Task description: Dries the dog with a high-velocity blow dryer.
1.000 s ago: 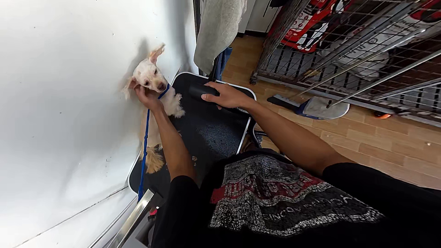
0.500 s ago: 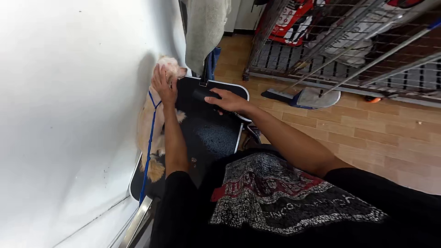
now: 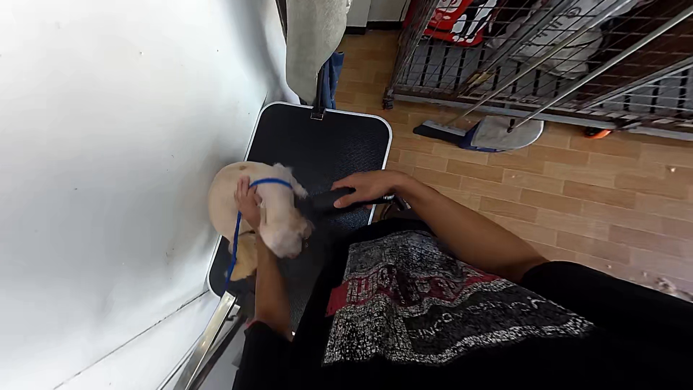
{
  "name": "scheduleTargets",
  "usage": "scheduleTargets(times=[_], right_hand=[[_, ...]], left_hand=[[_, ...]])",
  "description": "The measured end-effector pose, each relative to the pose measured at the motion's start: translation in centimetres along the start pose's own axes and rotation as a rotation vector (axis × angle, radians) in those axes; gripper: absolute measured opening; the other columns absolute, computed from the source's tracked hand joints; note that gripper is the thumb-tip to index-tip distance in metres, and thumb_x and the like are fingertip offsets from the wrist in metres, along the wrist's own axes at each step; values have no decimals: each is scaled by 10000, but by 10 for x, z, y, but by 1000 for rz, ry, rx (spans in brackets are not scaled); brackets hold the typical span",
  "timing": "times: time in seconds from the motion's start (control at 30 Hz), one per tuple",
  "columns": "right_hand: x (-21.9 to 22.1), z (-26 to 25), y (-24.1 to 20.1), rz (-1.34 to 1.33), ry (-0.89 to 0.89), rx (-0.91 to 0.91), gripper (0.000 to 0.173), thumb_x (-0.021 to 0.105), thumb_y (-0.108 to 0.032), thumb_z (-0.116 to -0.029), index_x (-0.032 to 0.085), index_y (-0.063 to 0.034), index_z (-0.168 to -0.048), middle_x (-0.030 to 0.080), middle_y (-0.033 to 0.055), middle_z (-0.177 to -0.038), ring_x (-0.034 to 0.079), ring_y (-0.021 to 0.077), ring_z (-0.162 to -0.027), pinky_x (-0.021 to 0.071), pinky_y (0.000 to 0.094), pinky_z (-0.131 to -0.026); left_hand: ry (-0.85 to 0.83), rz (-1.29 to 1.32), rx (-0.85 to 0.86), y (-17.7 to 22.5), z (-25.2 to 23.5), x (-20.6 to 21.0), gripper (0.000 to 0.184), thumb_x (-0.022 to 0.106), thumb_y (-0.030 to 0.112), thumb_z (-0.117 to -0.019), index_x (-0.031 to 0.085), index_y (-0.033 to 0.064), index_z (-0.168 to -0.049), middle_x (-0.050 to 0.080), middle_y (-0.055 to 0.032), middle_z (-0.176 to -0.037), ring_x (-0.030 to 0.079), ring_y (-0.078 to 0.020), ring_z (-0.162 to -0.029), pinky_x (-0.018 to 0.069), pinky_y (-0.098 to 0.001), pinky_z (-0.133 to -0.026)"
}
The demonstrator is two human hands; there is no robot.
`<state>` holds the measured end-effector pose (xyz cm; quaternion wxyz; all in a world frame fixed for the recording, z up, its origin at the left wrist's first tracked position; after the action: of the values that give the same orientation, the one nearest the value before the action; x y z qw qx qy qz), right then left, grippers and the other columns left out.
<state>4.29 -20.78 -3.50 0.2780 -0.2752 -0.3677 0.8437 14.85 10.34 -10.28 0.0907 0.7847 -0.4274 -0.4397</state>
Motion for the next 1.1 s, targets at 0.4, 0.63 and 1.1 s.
scheduleTargets(times=[0.4,0.63,1.1], right_hand=[[54,10,22,105,-356,-19,545,598,-458,-1027,559,-93,-1430,677,222,-1005,640,304,-699,546,524,-651],[41,13,32,186,-342,71,426,577,-354,-1054,607,-25,-1324,657,228,-1035,634,317,-800,516,530,-733],[-33,34,-2,-448,624,-141,556,512,-477,-1045,491,-102,-1454,664,117,-951,637,185,-644,583,377,-621]], left_hand=[[-169,-226,354,80,147,-88,360,308,315,-1126,488,320,-1438,411,71,-1607,241,-214,-1550,144,-466,-1251],[-49,183,22,163,65,-48,438,488,301,-1006,717,-72,-1006,761,-156,-1033,676,-275,-1137,406,-435,-1135],[-193,-333,-535,98,-219,62,729,775,472,-761,596,102,-1364,712,-191,-1146,683,-395,-1066,530,-641,-831]])
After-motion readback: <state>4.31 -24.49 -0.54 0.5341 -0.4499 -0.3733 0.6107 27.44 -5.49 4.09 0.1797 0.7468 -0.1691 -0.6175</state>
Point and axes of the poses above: each hand's wrist, its own z-axis away from the middle knuckle, its own x-axis out of the palm, y = z × x, the point moved 4 cm from there along -z, towards the middle knuckle
